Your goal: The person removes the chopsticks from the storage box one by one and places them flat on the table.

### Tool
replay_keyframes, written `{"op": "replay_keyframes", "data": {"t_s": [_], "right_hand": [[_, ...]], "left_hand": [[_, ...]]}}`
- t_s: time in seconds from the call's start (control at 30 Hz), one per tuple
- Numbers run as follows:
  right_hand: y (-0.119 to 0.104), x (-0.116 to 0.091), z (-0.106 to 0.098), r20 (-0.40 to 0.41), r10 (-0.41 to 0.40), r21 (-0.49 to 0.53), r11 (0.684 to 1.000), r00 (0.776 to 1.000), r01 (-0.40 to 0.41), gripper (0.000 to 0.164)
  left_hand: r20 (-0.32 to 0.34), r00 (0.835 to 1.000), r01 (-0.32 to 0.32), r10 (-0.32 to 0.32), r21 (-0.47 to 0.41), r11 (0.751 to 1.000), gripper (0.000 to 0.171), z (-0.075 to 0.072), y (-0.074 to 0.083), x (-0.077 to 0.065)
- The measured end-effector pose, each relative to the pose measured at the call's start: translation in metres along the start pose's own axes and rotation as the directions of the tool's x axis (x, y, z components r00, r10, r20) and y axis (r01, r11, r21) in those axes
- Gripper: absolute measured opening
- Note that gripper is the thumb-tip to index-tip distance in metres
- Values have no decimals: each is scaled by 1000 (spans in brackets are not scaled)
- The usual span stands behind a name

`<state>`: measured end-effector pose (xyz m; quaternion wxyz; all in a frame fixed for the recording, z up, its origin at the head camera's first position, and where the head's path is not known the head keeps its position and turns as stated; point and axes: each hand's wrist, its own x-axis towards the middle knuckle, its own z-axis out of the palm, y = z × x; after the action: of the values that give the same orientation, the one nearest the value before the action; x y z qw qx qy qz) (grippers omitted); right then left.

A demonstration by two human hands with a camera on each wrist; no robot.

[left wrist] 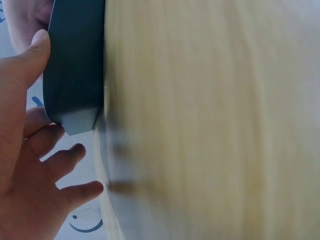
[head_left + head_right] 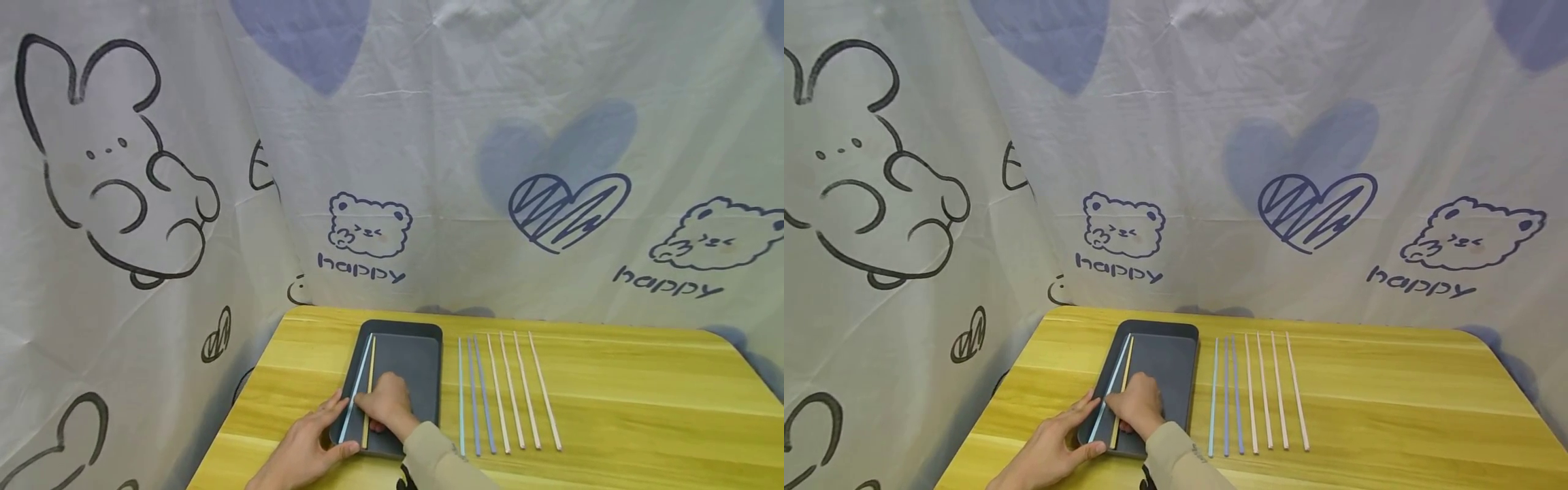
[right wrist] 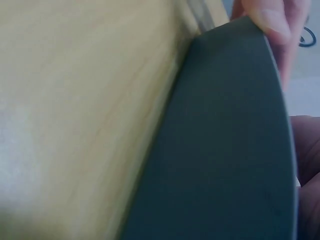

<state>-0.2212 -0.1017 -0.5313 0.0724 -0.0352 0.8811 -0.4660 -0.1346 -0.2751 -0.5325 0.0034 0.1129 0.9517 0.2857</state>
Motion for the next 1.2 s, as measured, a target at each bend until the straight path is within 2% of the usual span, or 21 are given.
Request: {"op": "replay_keyframes", "data": {"t_s": [0.3, 0.5, 0.67, 1.0, 1.2], "right_hand": [[6, 0, -10, 63, 46, 130, 990, 997, -54, 39], [6, -1, -20, 104, 60, 205, 976, 993, -80, 24], [4, -4, -35, 121, 45, 257, 963, 992, -75, 12], [5, -7, -61, 140, 15, 325, 944, 990, -61, 9], [7, -6, -77, 122, 13, 349, 936, 992, -55, 11]], "left_hand": [[1, 1000, 11, -11, -20, 1000, 83, 0, 2, -3], [24, 999, 24, -23, -31, 999, 83, 2, 0, -1], [25, 999, 31, -30, -34, 999, 85, 3, -1, -1], [1, 1000, 25, -25, -21, 999, 85, 4, -1, -1], [-11, 1000, 16, -16, -20, 1000, 84, 3, 0, -2]]}}
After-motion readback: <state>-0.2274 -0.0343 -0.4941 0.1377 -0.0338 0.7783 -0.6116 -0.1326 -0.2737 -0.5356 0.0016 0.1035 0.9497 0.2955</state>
